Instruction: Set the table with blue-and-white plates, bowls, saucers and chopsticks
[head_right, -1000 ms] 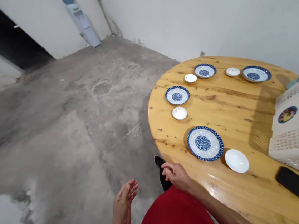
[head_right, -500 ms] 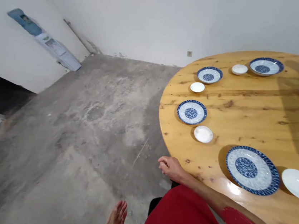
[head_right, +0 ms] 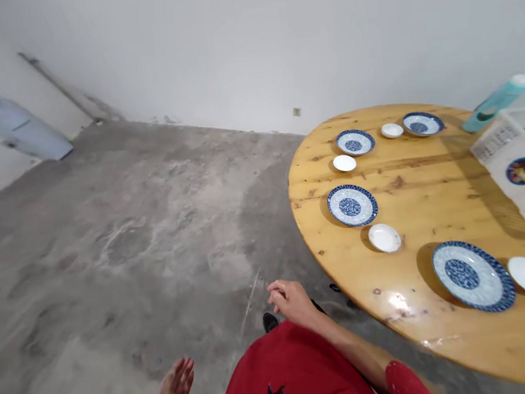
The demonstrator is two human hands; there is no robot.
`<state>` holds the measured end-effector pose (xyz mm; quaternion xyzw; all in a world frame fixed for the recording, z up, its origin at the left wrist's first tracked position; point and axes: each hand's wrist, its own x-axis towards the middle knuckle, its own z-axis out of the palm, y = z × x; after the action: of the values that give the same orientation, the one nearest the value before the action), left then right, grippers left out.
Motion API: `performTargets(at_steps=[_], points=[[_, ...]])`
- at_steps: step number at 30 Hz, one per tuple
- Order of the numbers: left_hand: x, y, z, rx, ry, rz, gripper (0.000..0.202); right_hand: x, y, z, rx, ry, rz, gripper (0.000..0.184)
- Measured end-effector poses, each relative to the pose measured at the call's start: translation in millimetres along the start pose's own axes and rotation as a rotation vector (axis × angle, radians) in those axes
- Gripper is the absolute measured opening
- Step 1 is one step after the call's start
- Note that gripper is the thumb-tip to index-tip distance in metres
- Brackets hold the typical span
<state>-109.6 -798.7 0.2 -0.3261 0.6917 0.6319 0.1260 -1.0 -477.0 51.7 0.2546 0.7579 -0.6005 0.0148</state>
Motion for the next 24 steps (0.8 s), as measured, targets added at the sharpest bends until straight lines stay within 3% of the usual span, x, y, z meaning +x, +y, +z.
performTargets(at_steps=[3, 5, 10, 14, 17, 19, 22, 24], points=[[44.8, 58.2, 52.0, 0.119, -0.169, 0.065, 0.039, 10.4, -20.1, 25.4, -0.005, 0.032, -0.006, 0.034], [65.7, 86.8, 94.2, 0.183, -0.308, 0.094, 0.04, 22.7, -32.4, 30.2, -0.051, 0.08, -0.017, 0.032], [80.4, 125.6, 211.1, 0.306, -0.611, 0.13, 0.047, 73.9, -42.8, 14.6, -0.018, 0.277, 0.058, 0.033], [83.1, 152.9, 289.8, 0.332, -0.745, 0.13, 0.054, 143.0, -45.1, -8.5, 0.089, 0.344, 0.058, 0.031], [105.4, 182.3, 327.5, 0.353, -0.735, 0.126, 0.058, 206.5, -63.3, -37.1, 0.164, 0.36, 0.017, 0.029], [129.0, 202.8, 343.4, 0.365, -0.665, 0.13, 0.058, 245.7, -85.9, -65.6, 0.228, 0.388, -0.055, 0.027], [164.7, 227.2, 363.4, 0.356, -0.525, 0.107, 0.052, 286.2, -130.0, -123.4, 0.334, 0.483, -0.208, 0.025], [180.9, 237.2, 379.3, 0.335, -0.489, 0.081, 0.046, 295.8, -162.6, -166.1, 0.372, 0.552, -0.358, 0.023]])
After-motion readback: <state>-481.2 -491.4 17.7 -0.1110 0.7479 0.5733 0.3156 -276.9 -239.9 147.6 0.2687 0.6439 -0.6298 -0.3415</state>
